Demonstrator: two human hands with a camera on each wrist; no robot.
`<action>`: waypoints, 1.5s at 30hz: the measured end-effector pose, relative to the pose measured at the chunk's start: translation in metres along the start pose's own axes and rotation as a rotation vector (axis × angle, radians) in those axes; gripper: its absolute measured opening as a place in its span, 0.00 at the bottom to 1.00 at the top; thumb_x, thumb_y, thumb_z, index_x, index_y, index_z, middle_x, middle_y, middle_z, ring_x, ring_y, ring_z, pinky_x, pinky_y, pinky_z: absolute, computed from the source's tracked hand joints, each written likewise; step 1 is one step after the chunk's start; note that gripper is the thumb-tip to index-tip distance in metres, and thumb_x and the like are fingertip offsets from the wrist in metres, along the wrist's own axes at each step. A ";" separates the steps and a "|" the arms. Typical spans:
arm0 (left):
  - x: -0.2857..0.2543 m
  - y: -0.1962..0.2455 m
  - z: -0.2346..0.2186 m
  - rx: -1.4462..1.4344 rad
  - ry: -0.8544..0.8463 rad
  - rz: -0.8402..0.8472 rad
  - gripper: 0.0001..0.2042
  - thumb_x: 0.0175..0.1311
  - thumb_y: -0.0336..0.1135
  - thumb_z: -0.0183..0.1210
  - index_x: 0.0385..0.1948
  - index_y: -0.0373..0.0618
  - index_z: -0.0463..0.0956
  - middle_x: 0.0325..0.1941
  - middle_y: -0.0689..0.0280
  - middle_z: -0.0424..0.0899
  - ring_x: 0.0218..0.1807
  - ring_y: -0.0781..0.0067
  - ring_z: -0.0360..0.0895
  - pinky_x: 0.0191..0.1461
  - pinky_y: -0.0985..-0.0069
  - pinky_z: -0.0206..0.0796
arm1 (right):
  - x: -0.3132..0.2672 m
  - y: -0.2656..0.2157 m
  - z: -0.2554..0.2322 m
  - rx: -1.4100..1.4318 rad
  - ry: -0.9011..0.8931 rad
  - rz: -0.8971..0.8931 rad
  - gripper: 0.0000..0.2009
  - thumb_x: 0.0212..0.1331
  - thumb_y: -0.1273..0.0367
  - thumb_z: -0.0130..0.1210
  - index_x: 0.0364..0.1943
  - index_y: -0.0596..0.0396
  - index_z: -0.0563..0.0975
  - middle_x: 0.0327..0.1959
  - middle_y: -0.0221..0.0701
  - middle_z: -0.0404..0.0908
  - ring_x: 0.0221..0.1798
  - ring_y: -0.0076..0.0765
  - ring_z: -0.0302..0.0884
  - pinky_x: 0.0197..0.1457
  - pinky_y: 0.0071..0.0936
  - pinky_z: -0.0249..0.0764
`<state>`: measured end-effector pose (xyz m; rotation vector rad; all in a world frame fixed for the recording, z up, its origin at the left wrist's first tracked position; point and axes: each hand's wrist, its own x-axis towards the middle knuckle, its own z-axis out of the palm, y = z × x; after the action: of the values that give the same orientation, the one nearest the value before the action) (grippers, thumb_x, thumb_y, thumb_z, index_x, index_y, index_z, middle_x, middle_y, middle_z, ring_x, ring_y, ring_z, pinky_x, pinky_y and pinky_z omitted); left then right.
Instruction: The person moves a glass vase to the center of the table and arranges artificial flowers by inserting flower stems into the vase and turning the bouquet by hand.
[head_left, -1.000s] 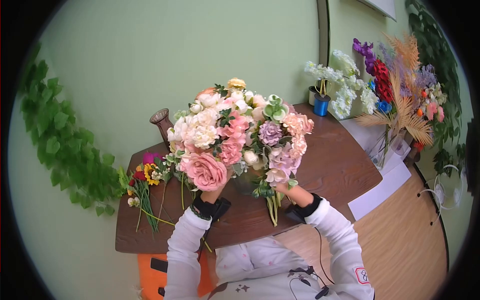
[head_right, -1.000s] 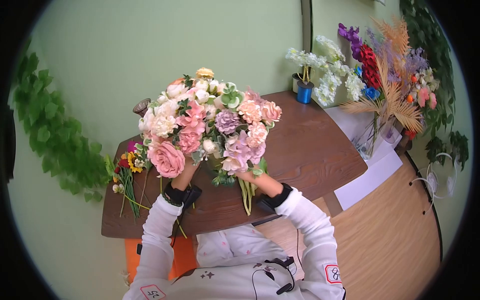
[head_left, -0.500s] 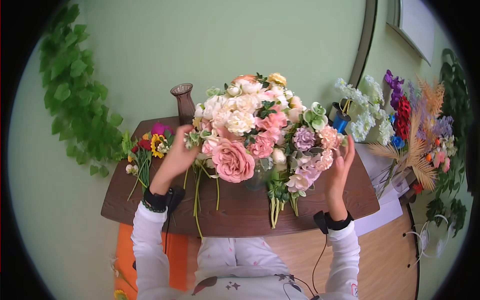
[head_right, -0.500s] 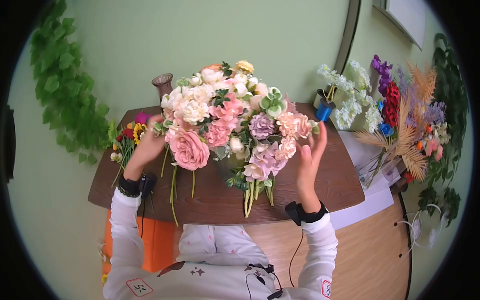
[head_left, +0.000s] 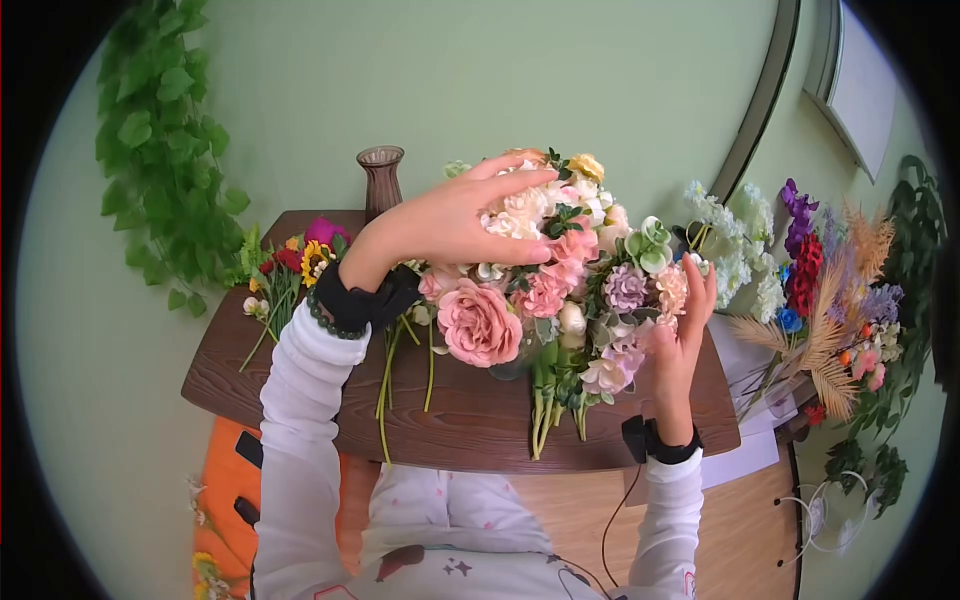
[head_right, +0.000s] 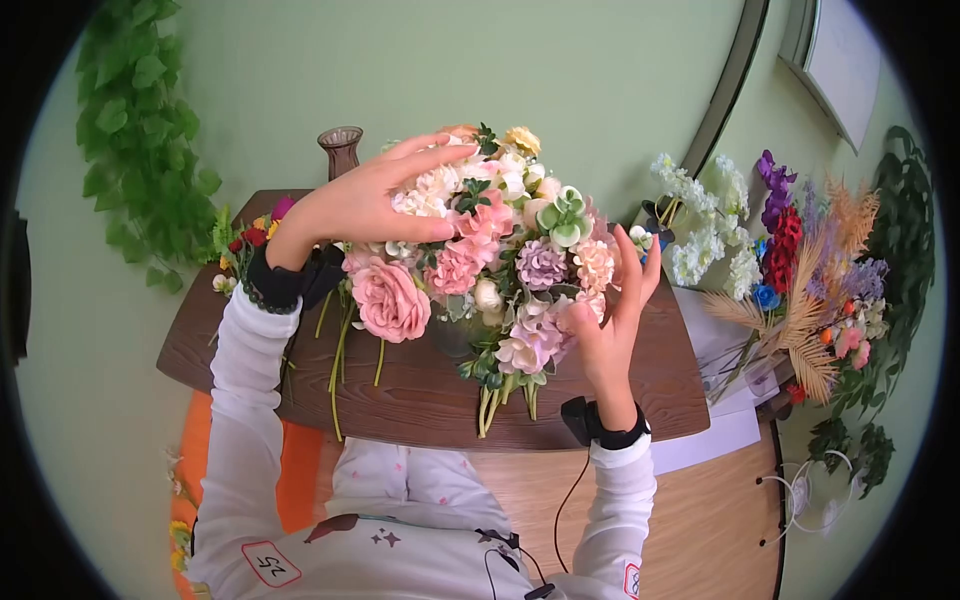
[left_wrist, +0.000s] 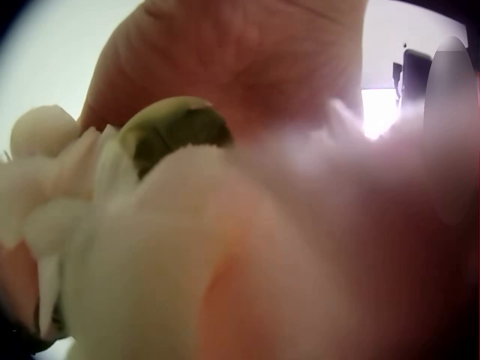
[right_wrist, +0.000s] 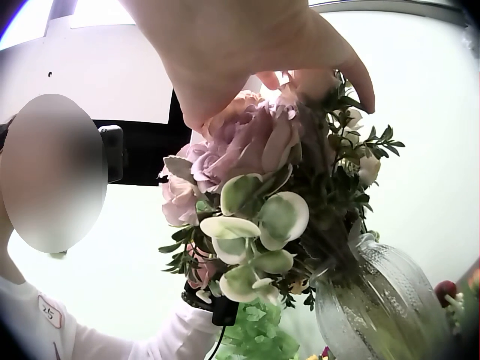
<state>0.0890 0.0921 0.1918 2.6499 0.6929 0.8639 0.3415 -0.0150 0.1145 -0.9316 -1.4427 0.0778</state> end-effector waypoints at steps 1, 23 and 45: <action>-0.002 -0.003 0.000 -0.037 -0.021 -0.010 0.35 0.46 0.46 0.61 0.60 0.54 0.57 0.64 0.53 0.53 0.65 0.57 0.50 0.64 0.65 0.45 | 0.002 0.002 -0.001 -0.002 -0.001 0.001 0.36 0.44 0.54 0.56 0.59 0.53 0.59 0.64 0.42 0.40 0.66 0.43 0.45 0.63 0.38 0.49; -0.025 0.002 0.023 -0.074 0.135 -0.057 0.30 0.51 0.43 0.58 0.58 0.51 0.58 0.60 0.53 0.56 0.61 0.57 0.55 0.62 0.67 0.48 | 0.014 0.009 0.004 0.000 -0.106 0.156 0.17 0.43 0.74 0.53 0.43 0.57 0.74 0.55 0.40 0.58 0.56 0.40 0.59 0.57 0.33 0.57; -0.100 -0.061 0.112 -0.804 0.069 -0.471 0.19 0.50 0.30 0.56 0.45 0.38 0.64 0.45 0.65 0.72 0.48 0.74 0.68 0.51 0.76 0.60 | -0.018 0.100 0.007 0.637 0.055 0.766 0.12 0.57 0.63 0.46 0.43 0.49 0.72 0.38 0.27 0.75 0.40 0.29 0.72 0.45 0.24 0.66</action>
<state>0.0645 0.0807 0.0322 1.6678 0.7388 0.8552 0.3796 0.0445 0.0405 -0.8803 -0.8450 1.0080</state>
